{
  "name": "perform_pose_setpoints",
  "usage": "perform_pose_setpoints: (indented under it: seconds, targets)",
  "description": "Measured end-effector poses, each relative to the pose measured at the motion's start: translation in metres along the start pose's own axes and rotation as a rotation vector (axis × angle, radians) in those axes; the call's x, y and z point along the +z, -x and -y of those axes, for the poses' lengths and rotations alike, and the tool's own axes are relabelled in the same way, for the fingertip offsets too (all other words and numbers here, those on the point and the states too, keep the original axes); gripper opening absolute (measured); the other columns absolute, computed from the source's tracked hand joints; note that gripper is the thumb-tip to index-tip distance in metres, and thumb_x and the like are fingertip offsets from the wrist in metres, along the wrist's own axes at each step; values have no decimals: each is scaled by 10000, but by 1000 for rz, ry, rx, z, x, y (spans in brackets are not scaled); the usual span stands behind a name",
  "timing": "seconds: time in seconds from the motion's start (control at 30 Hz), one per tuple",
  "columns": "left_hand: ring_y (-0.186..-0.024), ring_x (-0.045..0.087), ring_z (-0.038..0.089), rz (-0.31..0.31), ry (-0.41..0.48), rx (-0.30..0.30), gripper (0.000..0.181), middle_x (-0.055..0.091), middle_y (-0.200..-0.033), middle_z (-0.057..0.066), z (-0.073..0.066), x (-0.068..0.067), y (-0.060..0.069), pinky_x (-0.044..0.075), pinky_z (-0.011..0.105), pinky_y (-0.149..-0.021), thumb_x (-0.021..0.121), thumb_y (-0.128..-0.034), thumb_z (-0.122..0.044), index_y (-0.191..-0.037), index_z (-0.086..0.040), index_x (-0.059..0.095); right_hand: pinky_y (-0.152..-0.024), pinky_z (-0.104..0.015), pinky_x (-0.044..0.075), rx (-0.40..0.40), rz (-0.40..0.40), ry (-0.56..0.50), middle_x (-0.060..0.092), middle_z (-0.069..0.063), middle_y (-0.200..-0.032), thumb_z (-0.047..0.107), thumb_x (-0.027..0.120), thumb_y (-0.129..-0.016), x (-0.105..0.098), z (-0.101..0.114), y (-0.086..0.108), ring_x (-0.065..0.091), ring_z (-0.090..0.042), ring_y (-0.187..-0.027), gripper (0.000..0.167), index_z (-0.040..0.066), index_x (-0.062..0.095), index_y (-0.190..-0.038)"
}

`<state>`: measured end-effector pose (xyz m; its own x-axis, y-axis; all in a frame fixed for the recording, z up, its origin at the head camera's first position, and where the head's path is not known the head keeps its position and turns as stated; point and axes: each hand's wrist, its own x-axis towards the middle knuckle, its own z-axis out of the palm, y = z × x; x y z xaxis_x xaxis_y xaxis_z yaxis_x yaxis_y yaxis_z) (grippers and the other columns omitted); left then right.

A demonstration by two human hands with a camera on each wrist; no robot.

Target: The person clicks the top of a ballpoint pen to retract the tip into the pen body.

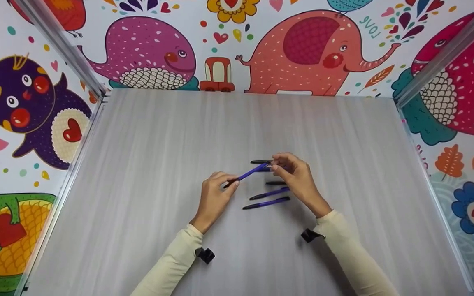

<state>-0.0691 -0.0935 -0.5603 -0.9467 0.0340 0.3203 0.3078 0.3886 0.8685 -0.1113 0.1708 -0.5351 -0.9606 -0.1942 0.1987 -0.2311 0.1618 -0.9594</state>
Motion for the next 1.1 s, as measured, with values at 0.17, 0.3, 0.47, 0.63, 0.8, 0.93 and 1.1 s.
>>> perform_pose_setpoints:
  seconds: [0.17, 0.3, 0.47, 0.63, 0.8, 0.93, 1.1]
  targets:
    - [-976, 715, 223, -92, -134, 1, 114, 804, -985, 32, 16, -10, 4, 612, 390, -872, 869, -931, -12, -1044, -27, 859, -867, -284, 636, -12, -46, 9, 755, -226, -1126, -52, 734, -1024, -6, -6, 14, 767, -255, -985, 322, -50, 695, -1343]
    - [-966, 696, 240, -150, -218, -60, 102, 797, -980, 57, 29, -19, 8, 619, 390, -856, 859, -943, -16, -1045, -14, 857, -873, -266, 629, 0, -101, -6, 750, -262, -1126, -59, 732, -1022, -12, -10, 33, 761, -186, -966, 317, -112, 677, -1330]
    - [-977, 692, 300, -191, -317, -92, 110, 801, -975, 98, 43, -25, 12, 583, 458, -882, 863, -936, -22, -1043, 0, 858, -882, -258, 624, 28, -136, -33, 731, -332, -1126, -93, 712, -1020, -16, -13, 59, 758, -145, -985, 298, -143, 671, -1311]
    - [-979, 687, 344, -215, -402, -74, 107, 806, -954, 115, 55, -30, 12, 531, 532, -913, 883, -914, -35, -1012, 0, 858, -859, -282, 639, 45, -158, -65, 721, -357, -1127, -111, 697, -1020, -17, -16, 75, 769, -172, -983, 286, -182, 660, -1296]
    - [-1046, 658, 346, -188, -486, -79, 105, 800, -987, 118, 60, -31, 12, 488, 560, -957, 872, -937, -78, -1016, -10, 856, -868, -260, 627, 71, -159, -52, 723, -366, -1154, -103, 702, -1022, -17, -24, 80, 755, -166, -981, 277, -160, 675, -1291]
    - [-1084, 632, 363, -144, -538, -78, 109, 772, -1027, 137, 61, -30, 13, 471, 581, -984, 867, -942, -82, -1016, -4, 846, -869, -215, 605, 51, -183, 56, 758, -296, -1139, -76, 722, -1021, -18, -30, 81, 758, -230, -984, 249, -108, 715, -1268]
    - [-1161, 599, 397, -79, -594, -65, 249, 730, -1128, 172, 55, -28, 9, 471, 627, -1015, 882, -930, -113, -1137, 8, 814, -936, -260, 583, -78, -178, 313, 775, -187, -1161, -61, 750, -1009, -23, -29, 76, 743, -321, -1075, 261, -85, 728, -1268]
